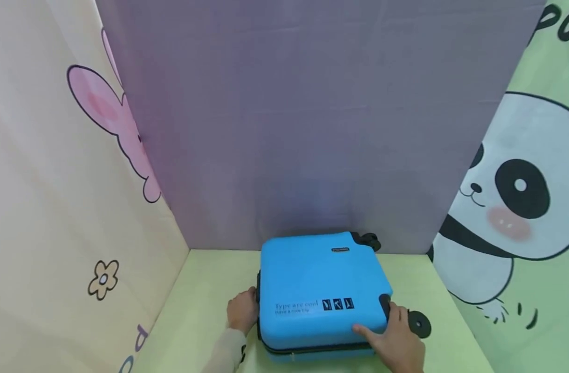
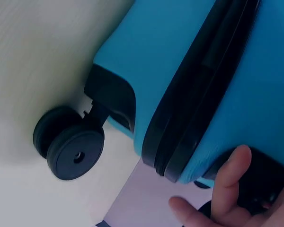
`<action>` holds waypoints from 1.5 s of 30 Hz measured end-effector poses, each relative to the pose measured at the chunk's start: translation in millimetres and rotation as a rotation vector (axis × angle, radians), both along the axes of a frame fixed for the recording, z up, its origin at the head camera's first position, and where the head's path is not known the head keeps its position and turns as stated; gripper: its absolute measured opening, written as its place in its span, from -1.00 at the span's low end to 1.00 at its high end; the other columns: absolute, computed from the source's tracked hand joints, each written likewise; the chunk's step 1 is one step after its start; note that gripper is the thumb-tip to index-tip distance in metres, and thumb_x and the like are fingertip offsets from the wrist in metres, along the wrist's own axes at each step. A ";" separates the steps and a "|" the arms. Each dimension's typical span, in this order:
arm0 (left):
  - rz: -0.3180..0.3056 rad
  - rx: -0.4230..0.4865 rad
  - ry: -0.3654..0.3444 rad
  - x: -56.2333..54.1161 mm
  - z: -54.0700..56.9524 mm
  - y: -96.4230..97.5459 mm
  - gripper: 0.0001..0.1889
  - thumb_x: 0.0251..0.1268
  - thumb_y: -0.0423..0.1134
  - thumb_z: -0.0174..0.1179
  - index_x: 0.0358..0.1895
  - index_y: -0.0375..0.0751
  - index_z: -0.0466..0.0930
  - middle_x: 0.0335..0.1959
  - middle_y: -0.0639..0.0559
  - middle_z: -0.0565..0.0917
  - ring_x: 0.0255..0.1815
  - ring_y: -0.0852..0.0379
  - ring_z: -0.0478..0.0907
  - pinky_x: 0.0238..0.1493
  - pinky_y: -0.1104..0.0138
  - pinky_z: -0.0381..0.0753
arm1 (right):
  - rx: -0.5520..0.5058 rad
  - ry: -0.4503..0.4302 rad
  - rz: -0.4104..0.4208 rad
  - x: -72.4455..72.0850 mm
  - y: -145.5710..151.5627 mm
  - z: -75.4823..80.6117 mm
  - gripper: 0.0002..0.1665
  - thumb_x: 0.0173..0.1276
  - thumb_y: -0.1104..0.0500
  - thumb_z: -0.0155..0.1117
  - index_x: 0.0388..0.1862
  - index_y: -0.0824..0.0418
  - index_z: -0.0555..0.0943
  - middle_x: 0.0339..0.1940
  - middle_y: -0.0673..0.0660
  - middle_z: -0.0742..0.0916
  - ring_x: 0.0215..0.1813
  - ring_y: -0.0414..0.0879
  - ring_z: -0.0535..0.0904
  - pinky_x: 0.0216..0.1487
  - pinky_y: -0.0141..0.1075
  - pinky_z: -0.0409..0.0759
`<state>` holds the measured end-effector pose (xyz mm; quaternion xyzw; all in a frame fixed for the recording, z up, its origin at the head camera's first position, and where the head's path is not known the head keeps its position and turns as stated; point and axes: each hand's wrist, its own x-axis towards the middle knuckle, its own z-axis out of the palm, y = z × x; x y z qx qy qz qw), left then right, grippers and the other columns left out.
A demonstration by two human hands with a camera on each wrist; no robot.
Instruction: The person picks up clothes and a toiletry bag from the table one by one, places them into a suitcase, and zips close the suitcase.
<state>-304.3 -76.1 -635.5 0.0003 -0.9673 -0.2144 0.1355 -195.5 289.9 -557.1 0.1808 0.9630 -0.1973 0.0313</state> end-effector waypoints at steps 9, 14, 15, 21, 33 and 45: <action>-0.031 0.078 0.023 16.7 2.0 6.8 -0.68 0.46 -0.28 0.08 -0.57 -0.11 0.41 -0.72 0.12 0.32 -0.68 0.17 0.19 -0.63 0.28 0.19 | 0.006 0.006 -0.089 -0.7 -10.9 -0.4 0.80 -0.38 -0.91 0.13 0.45 0.50 0.14 0.27 0.54 0.31 -0.36 0.16 0.52 -0.36 0.05 0.62; -0.016 0.119 -0.016 18.4 -0.1 8.5 -0.68 0.50 -0.27 0.05 -0.54 -0.11 0.39 -0.71 0.13 0.25 -0.69 0.17 0.17 -0.64 0.30 0.14 | -0.048 0.016 -0.028 -5.0 -7.1 -0.1 0.75 -0.22 -0.84 0.16 0.45 0.57 0.08 0.20 0.57 0.28 -0.35 0.17 0.51 -0.36 0.04 0.62; -0.014 0.127 -0.025 18.6 -0.6 8.5 -0.68 0.50 -0.27 0.05 -0.53 -0.11 0.39 -0.71 0.12 0.26 -0.69 0.17 0.17 -0.65 0.30 0.14 | -0.071 0.013 -0.002 -4.9 -5.1 -0.6 0.72 -0.16 -0.81 0.17 0.46 0.59 0.05 0.21 0.58 0.25 -0.34 0.18 0.52 -0.34 0.06 0.62; -0.002 0.153 -0.047 18.6 -2.7 8.9 -0.70 0.52 -0.26 0.04 -0.51 -0.12 0.42 -0.70 0.12 0.27 -0.69 0.16 0.18 -0.65 0.30 0.13 | -0.136 0.020 0.137 1.2 8.1 -4.7 0.57 0.10 -0.65 0.23 0.52 0.56 -0.07 0.32 0.53 0.16 -0.29 0.09 0.57 -0.25 0.06 0.64; 0.001 0.146 -0.009 17.2 -3.5 9.6 -0.69 0.50 -0.25 0.08 -0.53 -0.11 0.42 -0.71 0.11 0.32 -0.68 0.16 0.20 -0.63 0.29 0.17 | -0.009 0.061 0.049 5.0 4.6 -11.4 0.63 -0.12 -0.79 0.20 0.50 0.46 0.10 0.34 0.50 0.31 -0.50 -0.01 0.47 -0.52 -0.11 0.52; -0.022 0.127 -0.013 29.7 -3.6 6.9 -0.67 0.51 -0.24 0.11 -0.53 -0.09 0.42 -0.70 0.15 0.28 -0.68 0.19 0.18 -0.62 0.33 0.15 | 0.010 0.084 0.009 6.1 1.7 -13.2 0.64 -0.19 -0.83 0.16 0.50 0.39 0.11 0.36 0.46 0.34 -0.49 0.00 0.49 -0.51 -0.09 0.52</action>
